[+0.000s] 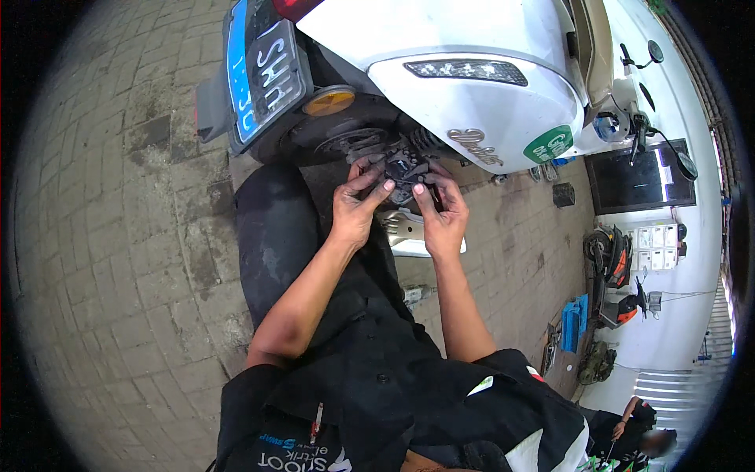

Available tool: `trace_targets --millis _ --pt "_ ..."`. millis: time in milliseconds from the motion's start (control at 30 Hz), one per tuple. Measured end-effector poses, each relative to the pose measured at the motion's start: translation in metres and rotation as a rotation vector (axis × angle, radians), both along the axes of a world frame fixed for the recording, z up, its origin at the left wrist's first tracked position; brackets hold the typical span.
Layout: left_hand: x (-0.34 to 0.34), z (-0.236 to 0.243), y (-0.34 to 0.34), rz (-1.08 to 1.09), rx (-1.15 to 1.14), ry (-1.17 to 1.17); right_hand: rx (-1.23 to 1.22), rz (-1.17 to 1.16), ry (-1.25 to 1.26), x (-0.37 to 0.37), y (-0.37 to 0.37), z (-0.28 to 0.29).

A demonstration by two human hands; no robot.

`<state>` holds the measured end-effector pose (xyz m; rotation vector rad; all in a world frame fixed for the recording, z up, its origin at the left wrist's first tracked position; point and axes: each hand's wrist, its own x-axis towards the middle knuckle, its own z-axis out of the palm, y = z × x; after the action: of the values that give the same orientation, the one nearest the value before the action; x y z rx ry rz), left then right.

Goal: The person picks up paperwork and a small part from a counter, walks to a white electric scooter, and proceeds to disassemble and work on the rear brake assembly using a screwdriver and by hand.

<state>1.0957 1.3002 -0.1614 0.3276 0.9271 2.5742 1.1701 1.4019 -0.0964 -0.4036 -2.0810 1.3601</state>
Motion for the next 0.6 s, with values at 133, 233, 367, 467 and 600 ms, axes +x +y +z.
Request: trace_targets --millis 133,233,367,467,600 --pt "-0.001 0.001 0.001 -0.004 -0.025 0.010 -0.037 -0.023 -0.017 -0.001 0.010 -0.005" --pt "0.000 0.006 -0.002 0.001 0.011 0.077 0.025 -0.023 -0.034 -0.008 0.013 -0.002" --pt "-0.005 0.000 -0.003 -0.010 0.036 0.038 0.093 0.106 0.019 -0.016 0.013 0.002" --pt "-0.008 0.003 -0.006 -0.058 0.076 -0.017 0.176 0.167 0.025 -0.020 0.018 0.004" --pt "-0.013 -0.005 -0.004 -0.073 0.100 -0.145 0.236 0.175 -0.033 -0.029 0.016 0.007"
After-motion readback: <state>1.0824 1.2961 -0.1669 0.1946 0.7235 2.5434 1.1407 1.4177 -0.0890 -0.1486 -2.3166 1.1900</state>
